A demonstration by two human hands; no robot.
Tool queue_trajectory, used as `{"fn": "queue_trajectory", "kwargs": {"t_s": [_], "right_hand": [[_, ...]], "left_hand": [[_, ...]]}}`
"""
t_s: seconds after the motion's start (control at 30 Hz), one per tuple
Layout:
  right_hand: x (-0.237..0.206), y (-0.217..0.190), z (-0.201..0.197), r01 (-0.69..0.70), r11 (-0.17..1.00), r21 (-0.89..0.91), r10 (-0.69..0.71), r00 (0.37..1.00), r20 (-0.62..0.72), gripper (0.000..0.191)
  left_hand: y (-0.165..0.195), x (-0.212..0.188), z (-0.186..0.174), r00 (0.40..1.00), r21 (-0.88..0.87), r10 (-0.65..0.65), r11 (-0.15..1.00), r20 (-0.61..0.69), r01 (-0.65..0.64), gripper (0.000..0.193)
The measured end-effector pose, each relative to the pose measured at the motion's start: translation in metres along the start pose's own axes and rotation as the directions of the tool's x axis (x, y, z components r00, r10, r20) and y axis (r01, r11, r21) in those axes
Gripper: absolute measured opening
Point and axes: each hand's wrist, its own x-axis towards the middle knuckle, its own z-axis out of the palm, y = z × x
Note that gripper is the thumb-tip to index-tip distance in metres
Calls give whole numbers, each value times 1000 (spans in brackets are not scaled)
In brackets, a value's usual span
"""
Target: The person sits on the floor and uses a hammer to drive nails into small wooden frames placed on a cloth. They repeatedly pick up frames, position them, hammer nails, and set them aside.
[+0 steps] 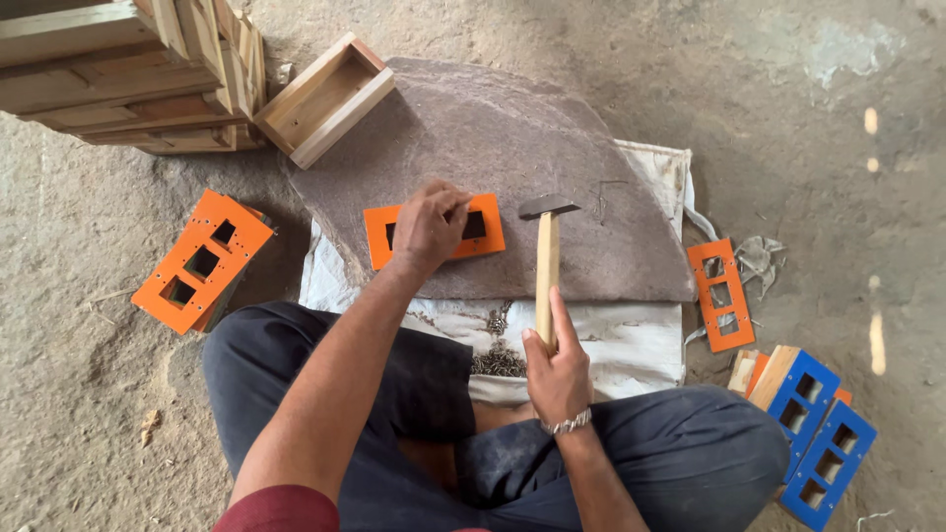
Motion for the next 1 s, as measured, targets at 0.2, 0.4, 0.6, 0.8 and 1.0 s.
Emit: {"fn": "queue_trajectory", "kwargs": {"t_s": [0.2,0.4,0.6,0.8,1.0], "right_hand": [[-6,5,-3,134,987,-88,-135,991,-1,65],[-4,-6,-6,381,915,-133,-385,923,-8,61],[8,-10,-1,327,919,-222,-319,945,71,60],[15,-9,4,343,904,-255,-333,939,82,63],[14,-11,2,283,906,-314,-250,958,143,64]], "left_hand": [[3,0,2,1000,6,-15,1000,19,15,10],[5,0,4,1000,-48,-15,999,-26,13,9],[6,3,4,980,-101,-194,975,50,198,37],[6,7,3,968,-55,-226,971,106,232,48],[6,8,2,971,-124,-223,965,85,232,51]]}}
